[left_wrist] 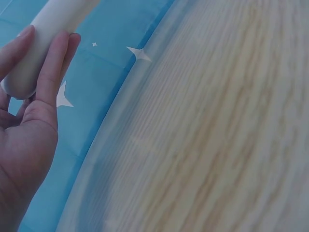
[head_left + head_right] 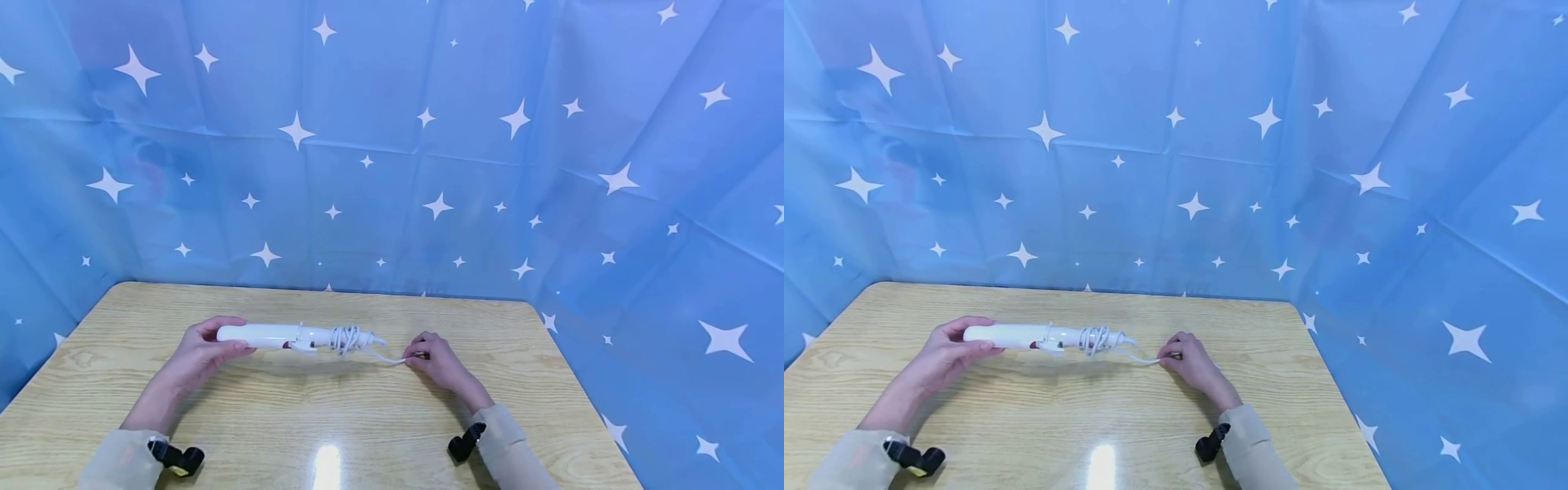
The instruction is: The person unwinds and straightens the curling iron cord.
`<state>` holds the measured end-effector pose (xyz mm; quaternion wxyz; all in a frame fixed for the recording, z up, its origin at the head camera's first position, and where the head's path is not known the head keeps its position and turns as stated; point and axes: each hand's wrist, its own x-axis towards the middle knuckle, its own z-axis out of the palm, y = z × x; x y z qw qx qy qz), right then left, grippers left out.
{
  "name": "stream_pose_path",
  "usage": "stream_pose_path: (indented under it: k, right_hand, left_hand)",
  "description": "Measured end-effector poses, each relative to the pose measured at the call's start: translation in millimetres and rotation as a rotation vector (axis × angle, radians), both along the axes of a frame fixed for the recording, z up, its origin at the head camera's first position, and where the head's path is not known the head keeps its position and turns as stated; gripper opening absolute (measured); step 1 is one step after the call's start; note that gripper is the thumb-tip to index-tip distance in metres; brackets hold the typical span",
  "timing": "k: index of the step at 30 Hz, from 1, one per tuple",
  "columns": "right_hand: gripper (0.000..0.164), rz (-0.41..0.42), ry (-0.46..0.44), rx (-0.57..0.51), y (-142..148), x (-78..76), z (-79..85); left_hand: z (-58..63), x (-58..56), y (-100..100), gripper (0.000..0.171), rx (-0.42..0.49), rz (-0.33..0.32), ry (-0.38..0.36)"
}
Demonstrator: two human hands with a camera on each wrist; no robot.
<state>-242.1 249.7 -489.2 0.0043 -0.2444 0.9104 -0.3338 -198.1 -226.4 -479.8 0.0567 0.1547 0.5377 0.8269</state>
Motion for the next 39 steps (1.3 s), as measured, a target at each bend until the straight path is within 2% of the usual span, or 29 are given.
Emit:
stream_pose_path:
  k: [3,8,13,18,23,31,34,39]
  right_hand:
    - [0.006,0.011,0.000,-0.016,4,1.2,-0.1]
    - [0.005,-0.030,0.003,-0.012,15,3.1,4.5]
    - [0.004,-0.027,0.106,-0.002,25,3.6,13.5]
    - [0.011,-0.042,0.211,-0.062,34,4.6,20.5]
    - [0.010,-0.077,0.238,-0.073,43,5.7,24.8]
    - [0.013,-0.120,0.313,-0.085,58,7.2,30.7]
    - [0.012,-0.106,0.287,-0.088,57,7.7,28.5]
    - [0.008,-0.086,0.125,-0.112,52,13.2,24.5]
  left_hand:
    - [-0.4,1.0,-2,0.040,0.002,0.004,0.002]
    - [-0.3,2.2,-2,0.040,-0.021,0.002,0.019]
    - [0.8,2.0,0,0.041,-0.041,0.017,0.014]
    - [2.2,2.3,1,0.041,0.002,0.039,0.004]
    - [5.4,3.1,2,0.040,0.017,0.054,0.011]
    - [7.4,4.1,3,0.040,-0.033,0.079,0.008]
    - [7.7,4.7,3,0.040,-0.048,0.078,0.006]
    - [8.6,4.6,4,0.039,-0.064,0.077,0.007]
